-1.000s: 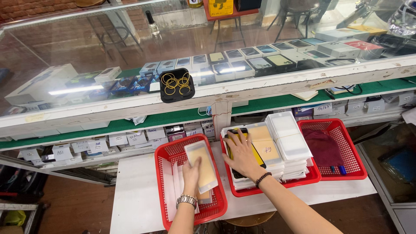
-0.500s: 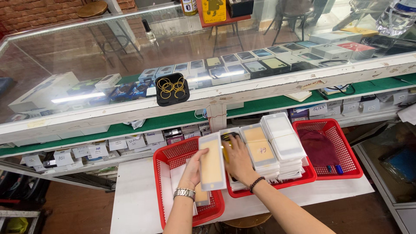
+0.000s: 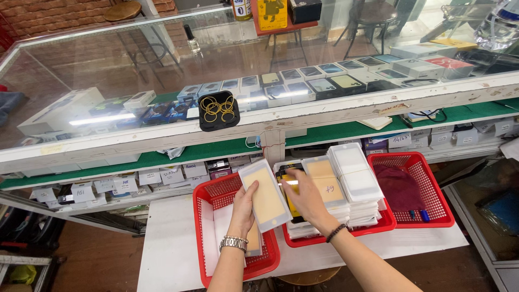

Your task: The person wipes screen protectors with paper sheets, aligns one onto a yellow phone on the counter, then stacks the plastic-sleeved protectors and places them one by one into a cardboard box on the counter.

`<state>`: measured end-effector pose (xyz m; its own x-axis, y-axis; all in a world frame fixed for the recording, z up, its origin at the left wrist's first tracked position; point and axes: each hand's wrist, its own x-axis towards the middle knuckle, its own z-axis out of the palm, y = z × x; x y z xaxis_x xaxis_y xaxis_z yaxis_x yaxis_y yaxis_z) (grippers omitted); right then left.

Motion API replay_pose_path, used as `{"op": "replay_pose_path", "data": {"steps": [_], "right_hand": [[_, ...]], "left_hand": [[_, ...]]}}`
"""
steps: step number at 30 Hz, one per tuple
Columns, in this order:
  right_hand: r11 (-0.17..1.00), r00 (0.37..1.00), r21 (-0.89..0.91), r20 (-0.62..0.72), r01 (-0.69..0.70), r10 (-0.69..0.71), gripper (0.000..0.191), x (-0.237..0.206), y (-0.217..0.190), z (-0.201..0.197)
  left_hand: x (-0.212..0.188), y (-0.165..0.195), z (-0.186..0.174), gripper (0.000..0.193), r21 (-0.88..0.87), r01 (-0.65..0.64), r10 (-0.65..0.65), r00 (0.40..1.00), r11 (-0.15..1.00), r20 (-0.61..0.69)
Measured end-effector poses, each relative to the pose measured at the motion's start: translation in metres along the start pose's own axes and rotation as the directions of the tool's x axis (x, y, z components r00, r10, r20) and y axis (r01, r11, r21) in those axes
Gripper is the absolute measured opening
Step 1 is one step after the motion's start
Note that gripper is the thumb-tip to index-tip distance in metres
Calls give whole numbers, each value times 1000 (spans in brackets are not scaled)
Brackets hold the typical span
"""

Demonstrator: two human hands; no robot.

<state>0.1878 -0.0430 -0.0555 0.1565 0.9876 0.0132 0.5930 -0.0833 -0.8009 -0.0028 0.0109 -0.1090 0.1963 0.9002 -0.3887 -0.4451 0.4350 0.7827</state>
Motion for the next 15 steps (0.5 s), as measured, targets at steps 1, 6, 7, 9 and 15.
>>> {"op": "replay_pose_path", "data": {"steps": [1, 6, 7, 9, 15], "right_hand": [[979, 977, 131, 165, -155, 132, 51, -2, -5, -1], [847, 840, 425, 540, -319, 45, 36, -11, -14, 14], [843, 861, 453, 507, -292, 26, 35, -12, -13, 19], [821, 876, 506, 482, -266, -14, 36, -10, -10, 26], [914, 973, 404, 201, 24, -114, 36, 21, 4, 23]], "left_hand": [[0, 1, 0, 37, -19, -59, 59, 998, 998, 9], [0, 14, 0, 36, 10, -152, 152, 988, 988, -7], [-2, 16, 0, 36, 48, -156, 157, 988, 987, -5], [-11, 18, 0, 36, 92, -152, 153, 988, 984, -4], [-38, 40, -4, 36, 376, -131, 77, 985, 917, 153]]}}
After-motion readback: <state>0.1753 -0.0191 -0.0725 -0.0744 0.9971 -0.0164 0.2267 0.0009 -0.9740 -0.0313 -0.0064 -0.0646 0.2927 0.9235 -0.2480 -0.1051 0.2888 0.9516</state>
